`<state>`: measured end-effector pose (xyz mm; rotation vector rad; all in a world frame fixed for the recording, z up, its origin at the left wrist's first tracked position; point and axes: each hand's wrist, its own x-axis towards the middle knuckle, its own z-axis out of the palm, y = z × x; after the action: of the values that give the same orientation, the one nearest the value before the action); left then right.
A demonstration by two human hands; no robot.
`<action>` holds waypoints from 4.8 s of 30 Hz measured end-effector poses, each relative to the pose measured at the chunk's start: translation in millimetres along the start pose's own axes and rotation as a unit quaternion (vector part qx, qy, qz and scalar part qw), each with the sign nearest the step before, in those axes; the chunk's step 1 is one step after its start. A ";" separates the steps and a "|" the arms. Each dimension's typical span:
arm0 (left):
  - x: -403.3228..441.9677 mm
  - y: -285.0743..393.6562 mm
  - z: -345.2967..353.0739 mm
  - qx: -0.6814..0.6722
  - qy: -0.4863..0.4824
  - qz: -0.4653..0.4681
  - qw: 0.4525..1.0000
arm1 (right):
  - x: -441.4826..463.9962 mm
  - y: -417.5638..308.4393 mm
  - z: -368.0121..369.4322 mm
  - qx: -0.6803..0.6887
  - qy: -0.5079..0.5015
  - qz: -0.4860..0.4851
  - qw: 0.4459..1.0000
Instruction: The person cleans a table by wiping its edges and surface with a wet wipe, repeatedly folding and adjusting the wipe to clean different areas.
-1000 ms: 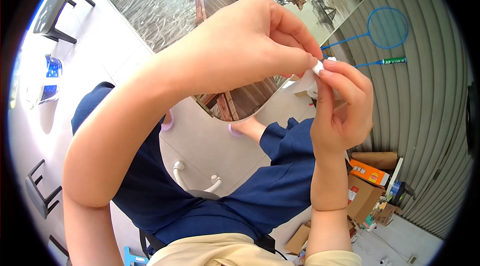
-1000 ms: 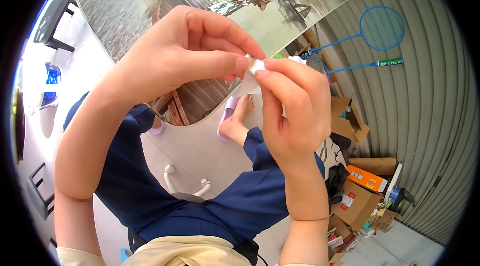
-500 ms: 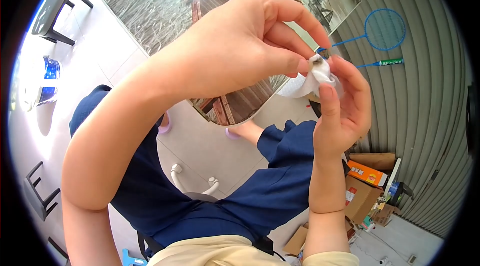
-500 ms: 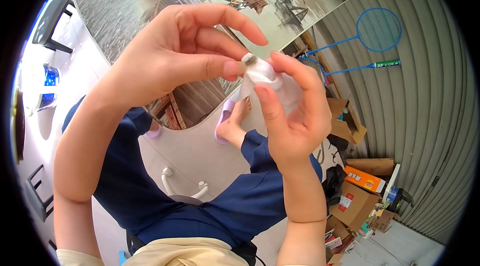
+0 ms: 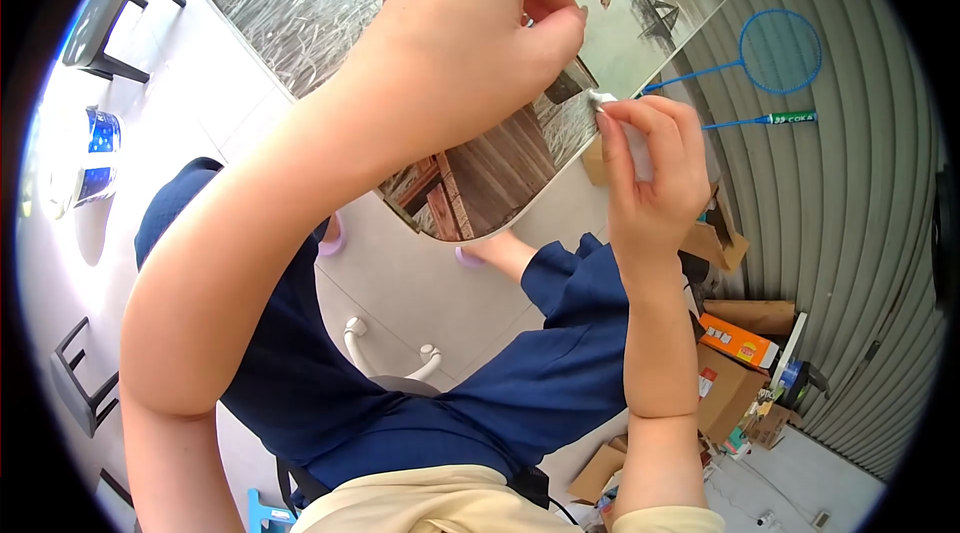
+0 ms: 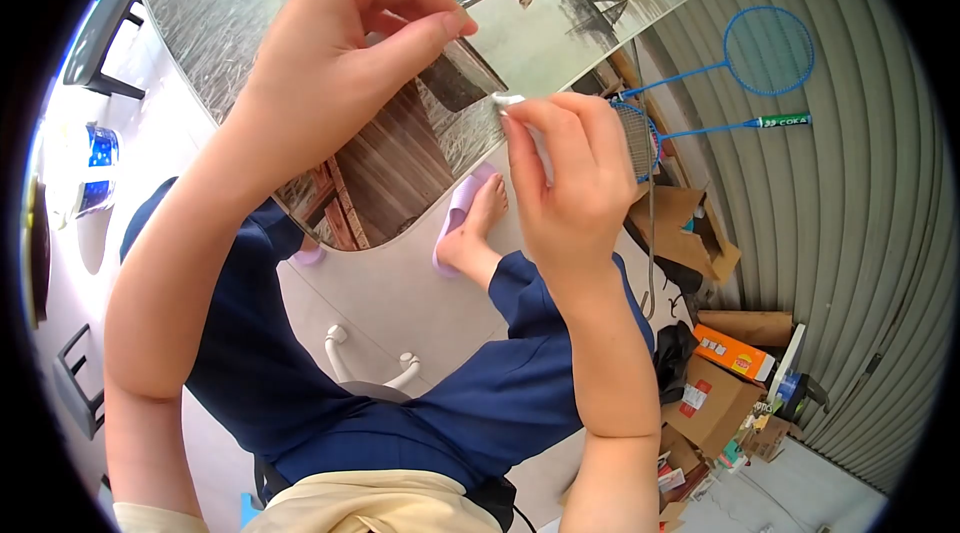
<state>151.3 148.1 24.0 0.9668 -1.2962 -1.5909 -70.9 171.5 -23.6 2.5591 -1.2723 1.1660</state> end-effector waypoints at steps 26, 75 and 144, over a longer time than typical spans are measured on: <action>7.6 -22.1 15.8 0.124 0.140 0.155 0.970 | -14.6 -19.9 -11.5 0.086 -0.063 -0.077 0.991; 4.3 -18.6 17.5 0.167 0.174 0.164 0.956 | -8.8 -15.1 -7.9 0.079 -0.038 -0.035 0.995; 21.1 -37.4 4.3 0.131 0.190 0.155 0.961 | -3.7 -55.4 -6.8 0.076 -0.071 -0.137 0.985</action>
<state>134.9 133.7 -13.2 1.1048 -1.3244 -0.9543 -37.4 213.0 -6.4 2.8579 -0.8426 1.0789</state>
